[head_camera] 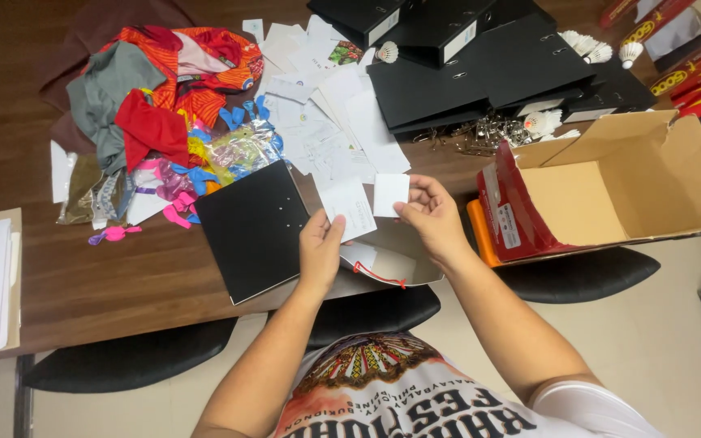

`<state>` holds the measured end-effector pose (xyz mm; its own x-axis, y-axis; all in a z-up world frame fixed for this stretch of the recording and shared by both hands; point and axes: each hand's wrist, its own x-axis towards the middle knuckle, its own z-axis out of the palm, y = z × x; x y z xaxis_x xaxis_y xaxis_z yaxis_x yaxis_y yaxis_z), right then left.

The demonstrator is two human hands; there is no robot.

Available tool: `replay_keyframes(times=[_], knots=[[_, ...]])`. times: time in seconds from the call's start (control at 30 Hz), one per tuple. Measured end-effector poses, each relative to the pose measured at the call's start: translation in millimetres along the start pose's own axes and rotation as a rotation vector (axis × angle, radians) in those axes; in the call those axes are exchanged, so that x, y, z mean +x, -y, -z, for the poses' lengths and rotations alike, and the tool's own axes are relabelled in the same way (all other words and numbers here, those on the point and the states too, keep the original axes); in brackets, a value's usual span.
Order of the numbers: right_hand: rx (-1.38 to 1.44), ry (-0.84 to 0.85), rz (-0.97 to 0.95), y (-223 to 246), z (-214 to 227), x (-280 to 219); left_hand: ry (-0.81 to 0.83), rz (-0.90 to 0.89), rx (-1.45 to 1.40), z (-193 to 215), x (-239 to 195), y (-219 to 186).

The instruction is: The person sorts through a pile of small white papers and receipts on a cluttered table, picking them up, folding them, and placing them into a white paper bag. The person also moves a cardboard box and handles a black binder during the process.

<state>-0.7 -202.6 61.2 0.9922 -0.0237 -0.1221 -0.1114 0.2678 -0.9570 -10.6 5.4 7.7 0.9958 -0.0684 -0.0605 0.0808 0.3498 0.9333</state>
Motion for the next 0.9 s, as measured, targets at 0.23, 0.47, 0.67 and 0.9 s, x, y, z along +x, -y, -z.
replay_keyframes(times=[0.23,0.47,0.67,0.9], knots=[[-0.005,0.086,-0.061,-16,-9,-2,-0.042,-0.240,0.193,-6,-5,0],[0.123,-0.061,0.161,-17,-14,-5,-0.181,0.053,-0.025,-3,-6,-5],[-0.101,0.099,0.169,-16,-18,-13,-0.098,0.171,-0.191,-1,-7,-5],[-0.233,0.067,0.113,-24,-25,-13,0.035,0.244,-0.195,-11,-11,-12]])
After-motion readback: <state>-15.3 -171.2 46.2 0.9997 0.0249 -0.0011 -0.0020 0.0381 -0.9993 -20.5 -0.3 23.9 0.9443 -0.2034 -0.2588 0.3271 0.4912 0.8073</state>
